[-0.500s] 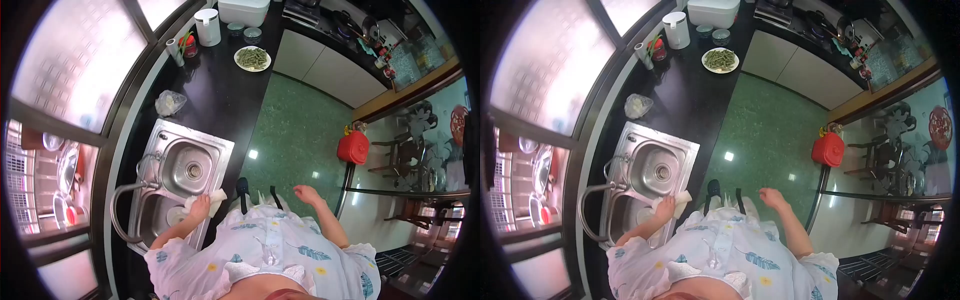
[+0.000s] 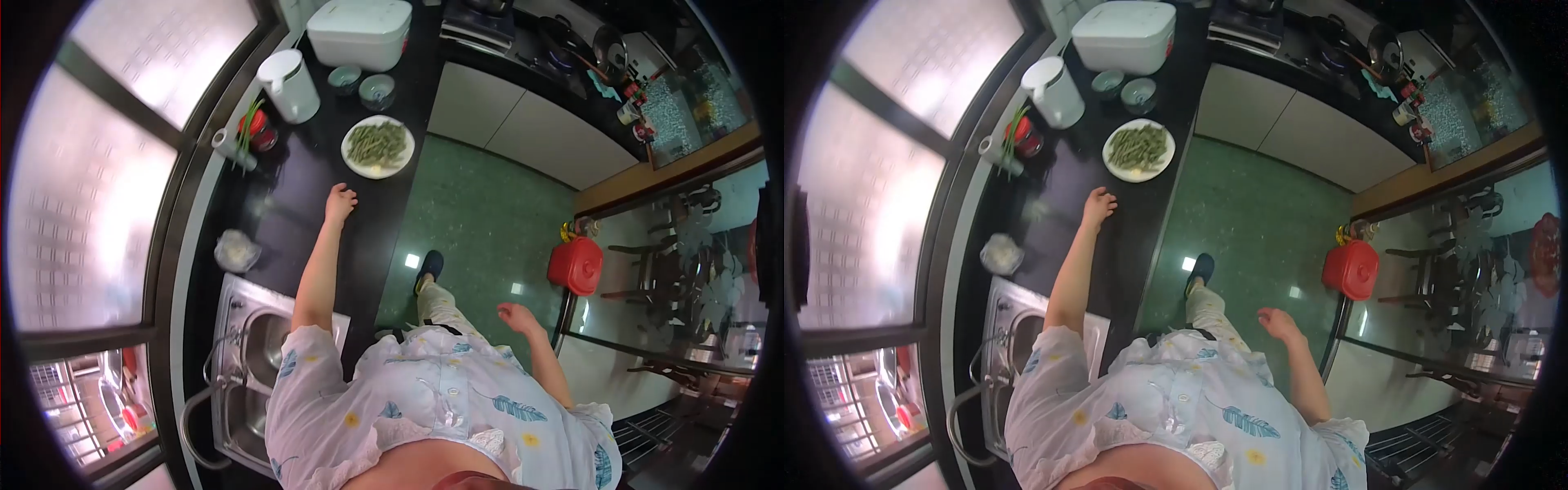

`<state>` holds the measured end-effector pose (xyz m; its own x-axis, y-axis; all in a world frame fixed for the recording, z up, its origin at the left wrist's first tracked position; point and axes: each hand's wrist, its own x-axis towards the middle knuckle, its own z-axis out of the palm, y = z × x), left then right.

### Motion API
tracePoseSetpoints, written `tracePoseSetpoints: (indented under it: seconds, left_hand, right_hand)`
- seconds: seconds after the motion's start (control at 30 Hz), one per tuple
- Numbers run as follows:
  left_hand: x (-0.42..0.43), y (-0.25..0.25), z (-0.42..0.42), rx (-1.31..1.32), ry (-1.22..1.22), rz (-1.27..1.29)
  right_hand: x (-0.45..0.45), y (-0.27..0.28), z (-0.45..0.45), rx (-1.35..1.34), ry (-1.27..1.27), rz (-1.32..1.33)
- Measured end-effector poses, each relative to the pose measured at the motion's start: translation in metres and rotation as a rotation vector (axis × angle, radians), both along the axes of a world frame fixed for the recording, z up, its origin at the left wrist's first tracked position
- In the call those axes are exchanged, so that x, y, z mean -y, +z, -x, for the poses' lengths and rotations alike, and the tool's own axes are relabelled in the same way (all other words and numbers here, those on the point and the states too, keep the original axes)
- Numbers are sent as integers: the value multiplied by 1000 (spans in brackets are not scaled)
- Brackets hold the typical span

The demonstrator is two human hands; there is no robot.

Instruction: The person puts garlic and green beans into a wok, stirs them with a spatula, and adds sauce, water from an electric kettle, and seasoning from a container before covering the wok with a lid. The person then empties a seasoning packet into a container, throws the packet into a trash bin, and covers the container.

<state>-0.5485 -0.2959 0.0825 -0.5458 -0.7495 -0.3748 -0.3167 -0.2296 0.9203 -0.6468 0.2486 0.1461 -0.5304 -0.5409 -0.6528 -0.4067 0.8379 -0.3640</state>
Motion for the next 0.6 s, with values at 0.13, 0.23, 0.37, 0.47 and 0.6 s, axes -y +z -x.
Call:
tracePoseSetpoints:
  seconds: [0.13, 0.23, 0.37, 0.47, 0.6]
  left_hand:
    - [35, -2, 53, -161, 100, -340]
    - [54, -9, 68, -113, 95, -293]
    - [59, 3, 73, 30, 97, -326]
    - [52, -5, 73, 31, 54, -411]
    - [23, 14, 92, -86, 83, -459]
  right_hand:
    - [-1, -3, 91, -69, -72, -3]
    - [10, -5, 156, -73, -60, 1]
    - [48, 2, 230, -73, 6, -31]
    - [93, 23, 273, -51, 15, 54]
    - [151, 34, 320, -50, 74, 185]
